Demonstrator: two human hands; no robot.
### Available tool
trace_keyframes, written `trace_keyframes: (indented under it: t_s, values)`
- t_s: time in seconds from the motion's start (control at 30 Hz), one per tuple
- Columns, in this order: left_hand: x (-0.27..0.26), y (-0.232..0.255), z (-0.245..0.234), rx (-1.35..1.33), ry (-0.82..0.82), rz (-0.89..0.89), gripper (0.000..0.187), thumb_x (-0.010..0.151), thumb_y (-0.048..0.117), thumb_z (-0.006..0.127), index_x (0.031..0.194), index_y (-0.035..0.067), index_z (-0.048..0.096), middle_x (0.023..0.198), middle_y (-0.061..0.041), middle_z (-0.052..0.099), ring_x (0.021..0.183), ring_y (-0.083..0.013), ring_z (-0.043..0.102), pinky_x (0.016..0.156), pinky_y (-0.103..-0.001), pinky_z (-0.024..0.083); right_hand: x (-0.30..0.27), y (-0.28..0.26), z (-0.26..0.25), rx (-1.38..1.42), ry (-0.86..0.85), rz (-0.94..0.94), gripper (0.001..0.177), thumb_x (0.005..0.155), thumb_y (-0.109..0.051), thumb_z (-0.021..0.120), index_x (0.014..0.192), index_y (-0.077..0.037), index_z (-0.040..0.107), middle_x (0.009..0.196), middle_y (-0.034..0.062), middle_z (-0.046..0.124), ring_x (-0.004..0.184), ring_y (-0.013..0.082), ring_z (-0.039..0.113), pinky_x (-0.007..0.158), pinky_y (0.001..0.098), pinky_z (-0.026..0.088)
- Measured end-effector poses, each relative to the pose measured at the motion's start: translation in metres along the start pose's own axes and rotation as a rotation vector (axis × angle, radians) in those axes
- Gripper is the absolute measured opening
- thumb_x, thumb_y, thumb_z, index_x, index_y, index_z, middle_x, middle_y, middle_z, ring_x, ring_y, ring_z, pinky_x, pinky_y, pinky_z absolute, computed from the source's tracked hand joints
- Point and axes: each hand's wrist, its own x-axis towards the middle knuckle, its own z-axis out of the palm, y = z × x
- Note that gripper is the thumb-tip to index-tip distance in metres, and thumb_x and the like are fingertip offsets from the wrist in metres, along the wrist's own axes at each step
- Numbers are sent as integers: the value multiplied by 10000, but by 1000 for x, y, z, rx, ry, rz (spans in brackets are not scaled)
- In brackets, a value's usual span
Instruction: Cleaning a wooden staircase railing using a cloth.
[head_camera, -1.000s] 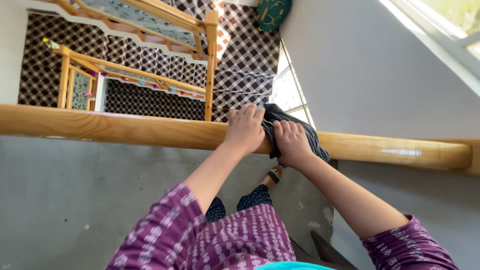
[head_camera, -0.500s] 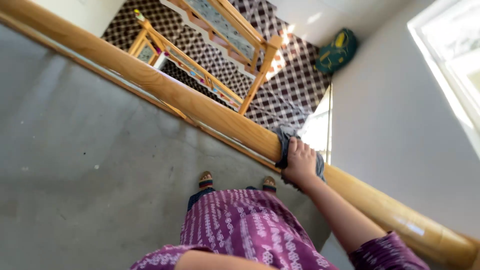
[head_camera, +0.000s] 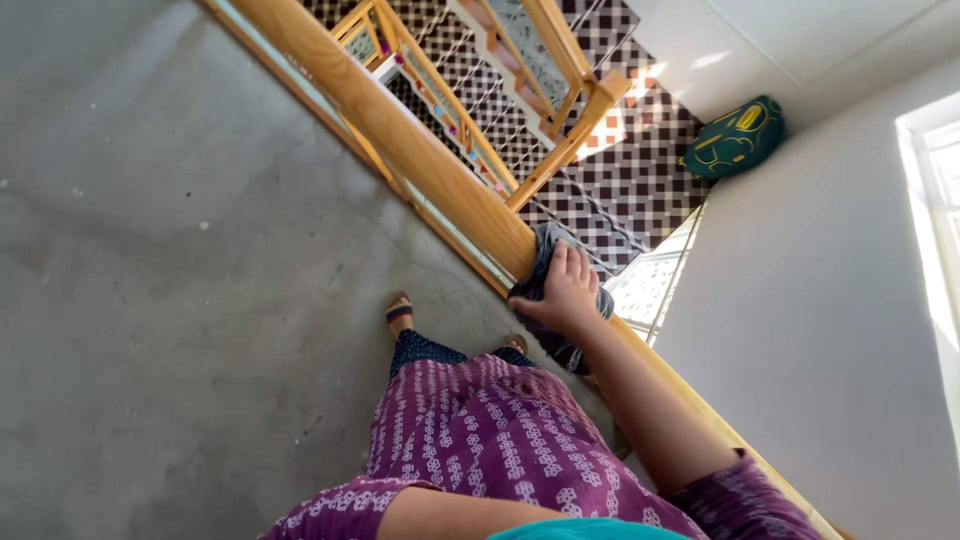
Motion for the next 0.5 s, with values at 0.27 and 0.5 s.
trace_keyframes:
  t_s: [0.27, 0.5]
  values:
    - [51, -207, 15, -197, 137, 81, 279, 944, 246, 672, 1083, 17, 748, 1037, -122, 763, 942, -193, 707, 848, -334, 556, -8, 39, -29, -5, -20, -353, 1334, 653, -598, 885, 1618, -166, 72, 1611, 272, 210, 1475, 462, 215, 1139, 582, 257]
    - [161, -415, 63, -1165, 854, -339, 550, 1080, 510, 422, 1499, 154, 390, 1396, 8, 523, 1190, -191, 538, 988, -371, 487, -18, 31, -1, -20, 158, -322, 1270, 650, -486, 899, 1607, -168, 128, 1419, 265, 440, 1257, 458, 484, 979, 525, 505]
